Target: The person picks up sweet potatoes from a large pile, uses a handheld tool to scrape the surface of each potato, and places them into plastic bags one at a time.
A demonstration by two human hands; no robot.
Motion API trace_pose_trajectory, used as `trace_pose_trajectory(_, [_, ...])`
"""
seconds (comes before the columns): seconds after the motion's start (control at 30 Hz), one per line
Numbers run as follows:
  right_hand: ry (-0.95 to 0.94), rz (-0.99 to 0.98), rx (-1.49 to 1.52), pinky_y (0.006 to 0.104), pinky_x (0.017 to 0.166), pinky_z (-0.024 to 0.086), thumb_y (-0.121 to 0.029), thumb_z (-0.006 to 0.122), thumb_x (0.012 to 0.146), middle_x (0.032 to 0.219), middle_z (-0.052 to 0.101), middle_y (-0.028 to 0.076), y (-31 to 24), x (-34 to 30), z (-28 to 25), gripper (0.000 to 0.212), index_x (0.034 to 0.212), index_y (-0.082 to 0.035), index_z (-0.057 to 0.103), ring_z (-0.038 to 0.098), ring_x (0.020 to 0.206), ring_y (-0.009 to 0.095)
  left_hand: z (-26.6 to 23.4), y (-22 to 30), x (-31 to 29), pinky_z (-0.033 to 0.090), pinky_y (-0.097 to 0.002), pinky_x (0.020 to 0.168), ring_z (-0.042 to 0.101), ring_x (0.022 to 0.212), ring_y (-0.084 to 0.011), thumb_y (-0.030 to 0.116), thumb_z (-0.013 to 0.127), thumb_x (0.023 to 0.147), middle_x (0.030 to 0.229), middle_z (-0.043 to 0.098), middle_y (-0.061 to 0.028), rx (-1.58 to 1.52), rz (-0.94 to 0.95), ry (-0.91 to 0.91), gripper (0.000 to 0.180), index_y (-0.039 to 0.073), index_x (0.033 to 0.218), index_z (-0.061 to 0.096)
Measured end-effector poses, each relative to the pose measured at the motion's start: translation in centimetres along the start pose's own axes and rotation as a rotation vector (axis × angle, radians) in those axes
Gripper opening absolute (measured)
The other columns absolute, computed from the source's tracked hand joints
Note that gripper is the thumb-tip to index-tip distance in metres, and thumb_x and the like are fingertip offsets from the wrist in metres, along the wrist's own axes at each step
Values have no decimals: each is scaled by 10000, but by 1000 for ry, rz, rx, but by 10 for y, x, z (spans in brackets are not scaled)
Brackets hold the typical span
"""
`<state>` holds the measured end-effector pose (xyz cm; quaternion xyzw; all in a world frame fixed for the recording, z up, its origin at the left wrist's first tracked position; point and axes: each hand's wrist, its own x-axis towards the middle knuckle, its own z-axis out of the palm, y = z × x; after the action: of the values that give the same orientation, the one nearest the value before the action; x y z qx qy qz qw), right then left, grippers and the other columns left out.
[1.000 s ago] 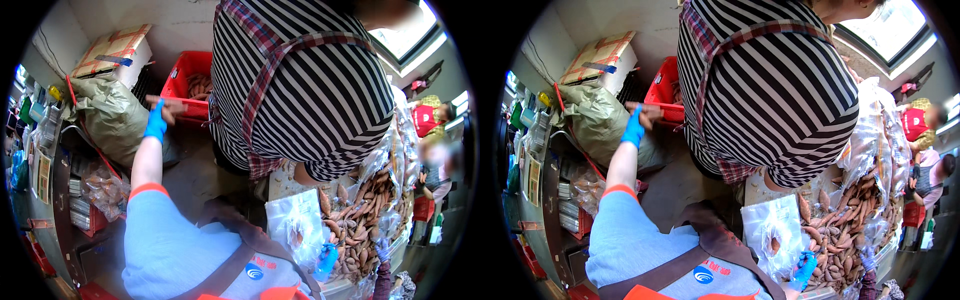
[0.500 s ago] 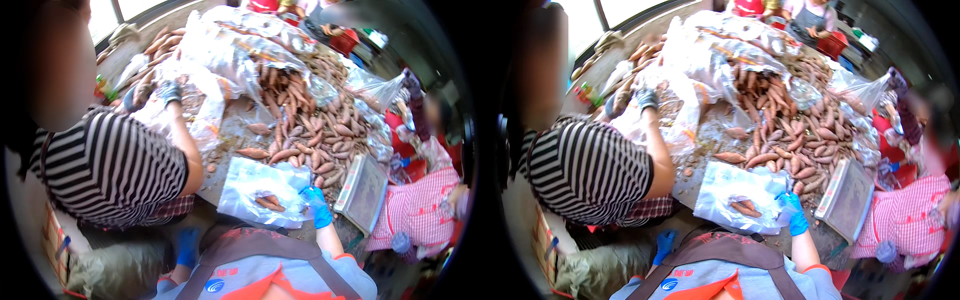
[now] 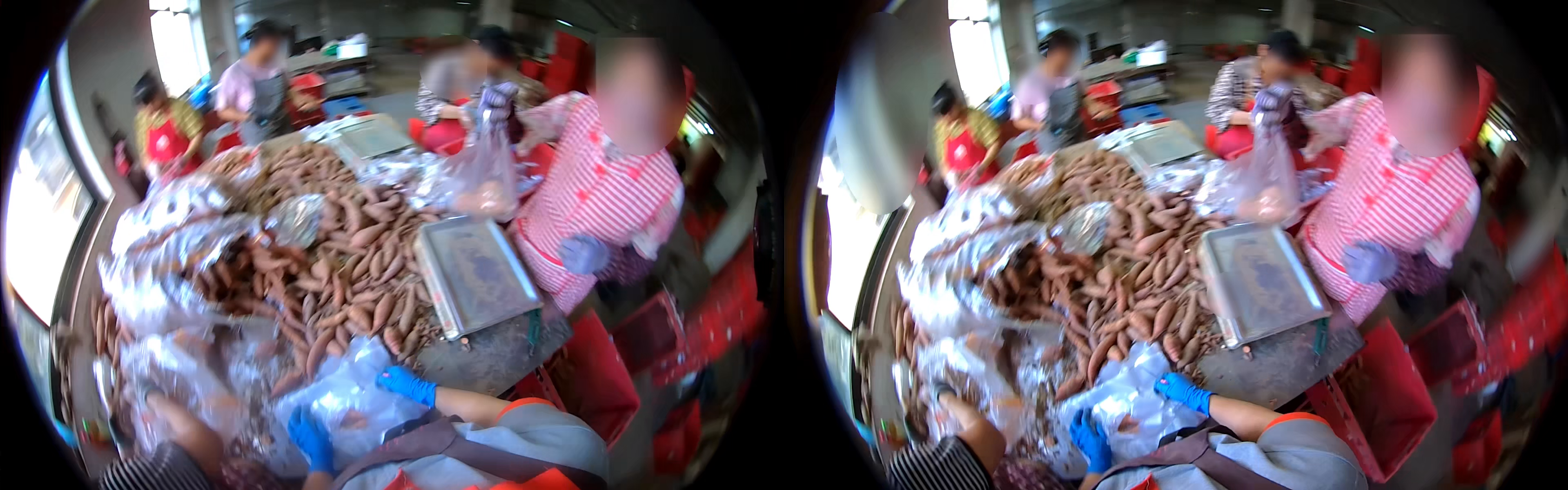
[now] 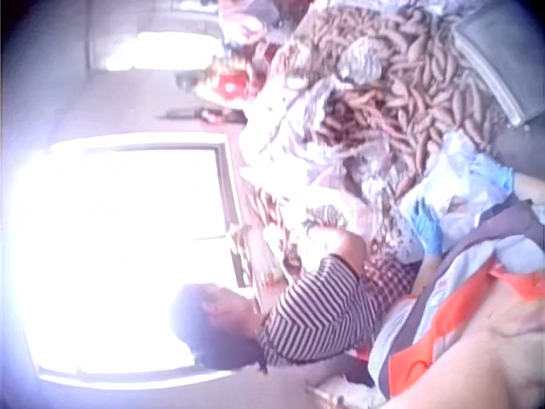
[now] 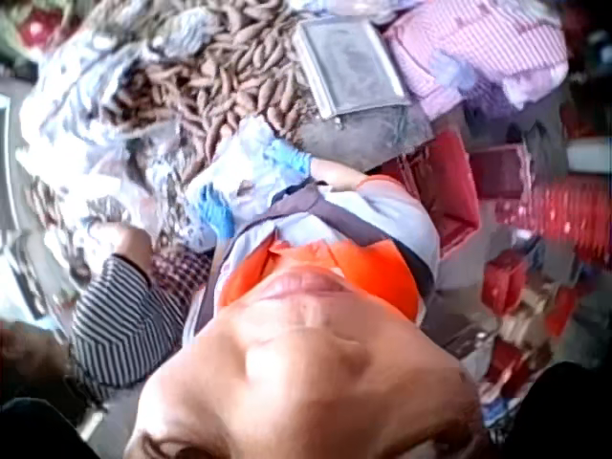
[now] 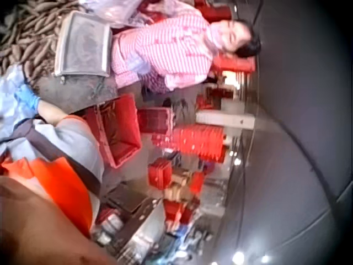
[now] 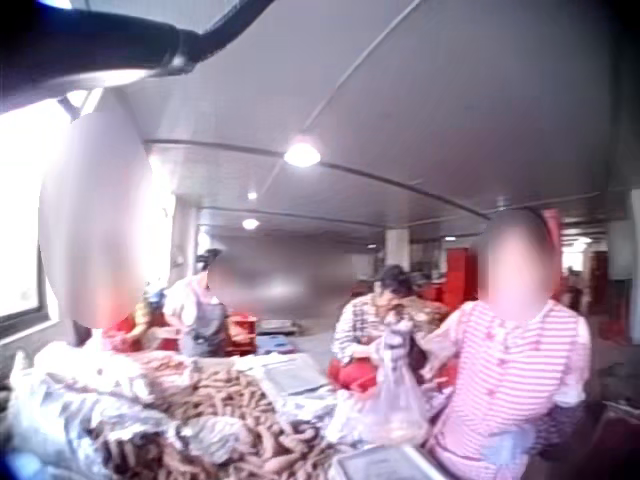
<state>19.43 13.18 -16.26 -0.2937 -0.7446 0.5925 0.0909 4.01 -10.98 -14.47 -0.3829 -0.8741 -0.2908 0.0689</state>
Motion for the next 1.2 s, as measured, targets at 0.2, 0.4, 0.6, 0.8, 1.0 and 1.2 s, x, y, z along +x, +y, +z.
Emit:
trace_pose_trajectory(0.2, [73,122,-158,323,604,442,-438,570,791,640,600,93,1,-3,-7,396,750,-46,610,568,605,189,-60,63,30,362,-405,903,430,1120,-313,138,462,869,1144,544,-126,162,255,-145,271,-7,1089,525])
trace_pose_trajectory(0.4, [12,140,-70,319,619,436,-402,525,838,662,609,96,18,6,-2,378,802,-50,659,563,621,175,-29,51,33,375,-389,878,454,1071,-304,163,476,857,1131,539,-126,148,142,-98,291,19,1104,528])
trace_pose_trajectory(0.6, [67,118,-143,346,631,462,-406,583,778,697,628,135,30,9,1,348,797,-71,674,603,646,231,-23,49,38,373,-392,878,455,1060,-308,164,483,848,1123,534,-133,135,145,-111,295,18,1101,528])
trace_pose_trajectory(0.8, [87,118,-43,342,612,461,-382,603,772,667,622,132,-1,-1,-5,326,769,-63,669,604,624,222,-20,44,37,370,-394,878,456,1050,-313,165,490,840,1115,529,-140,130,136,-116,300,17,1097,528])
trace_pose_trajectory(1.0, [74,171,-81,330,596,455,-368,621,766,655,622,112,-2,0,-10,317,750,-53,655,589,600,192,-18,42,36,367,-396,878,457,1039,-317,166,496,831,1107,524,-147,119,128,-119,304,16,1094,528])
trace_pose_trajectory(1.2, [74,182,-54,350,619,439,-459,562,799,691,626,132,-13,-4,-12,430,787,-40,663,594,657,219,-13,38,38,365,-399,879,458,1029,-321,167,503,823,1100,519,-154,110,121,-115,309,15,1090,528])
